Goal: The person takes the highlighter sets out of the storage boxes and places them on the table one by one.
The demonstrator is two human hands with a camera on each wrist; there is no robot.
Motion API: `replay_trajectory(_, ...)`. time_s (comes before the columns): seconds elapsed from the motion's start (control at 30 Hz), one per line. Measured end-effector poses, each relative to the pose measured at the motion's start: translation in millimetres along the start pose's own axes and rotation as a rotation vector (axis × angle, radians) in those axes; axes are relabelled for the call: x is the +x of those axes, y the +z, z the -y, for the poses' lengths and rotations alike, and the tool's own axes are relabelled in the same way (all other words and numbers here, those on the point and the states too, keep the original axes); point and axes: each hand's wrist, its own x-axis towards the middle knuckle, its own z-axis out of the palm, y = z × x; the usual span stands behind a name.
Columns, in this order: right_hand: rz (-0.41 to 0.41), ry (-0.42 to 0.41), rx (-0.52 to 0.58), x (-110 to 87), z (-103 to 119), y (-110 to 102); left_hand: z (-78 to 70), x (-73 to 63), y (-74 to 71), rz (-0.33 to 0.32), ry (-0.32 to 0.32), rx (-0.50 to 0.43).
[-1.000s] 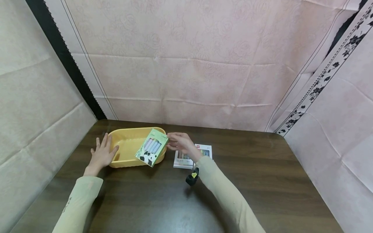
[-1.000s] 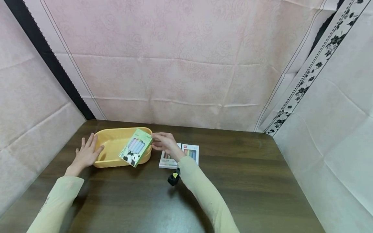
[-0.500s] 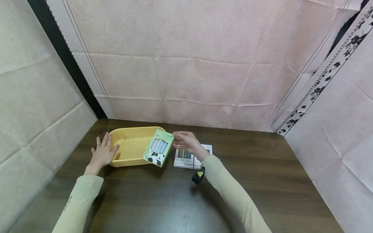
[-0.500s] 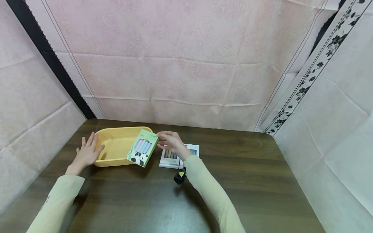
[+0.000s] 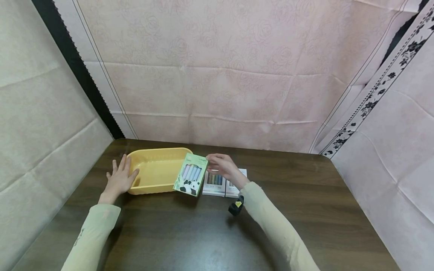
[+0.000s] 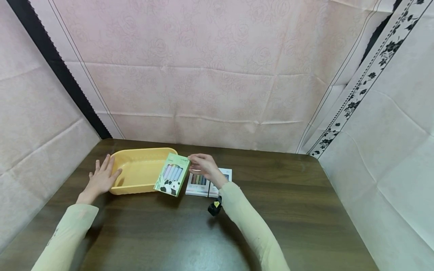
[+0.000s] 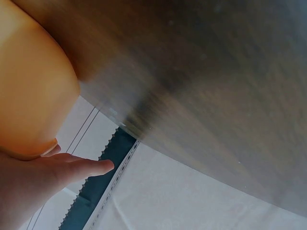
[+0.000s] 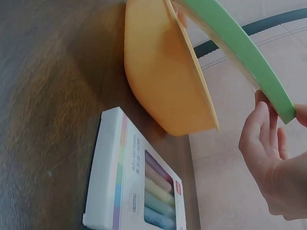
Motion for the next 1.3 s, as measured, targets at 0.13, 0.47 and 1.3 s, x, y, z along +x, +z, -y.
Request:
replay_trajectory(0.13, -0.003, -0.008, -0.010, -0.5, -1, -6, -0.6, -0.7, -0.1, 0.007, 0.002, -0.006)
replay_trajectory(0.47, -0.006, 0.012, -0.030, -5.1, 0, -16, -1.7, -1.7, -1.2, 0.007, 0.007, -0.006)
replay_trajectory(1.3, -0.019, 0.046, -0.044, -24.3, 4, -39, -2.3, -0.8, -1.2, 0.001, 0.002, -0.010)
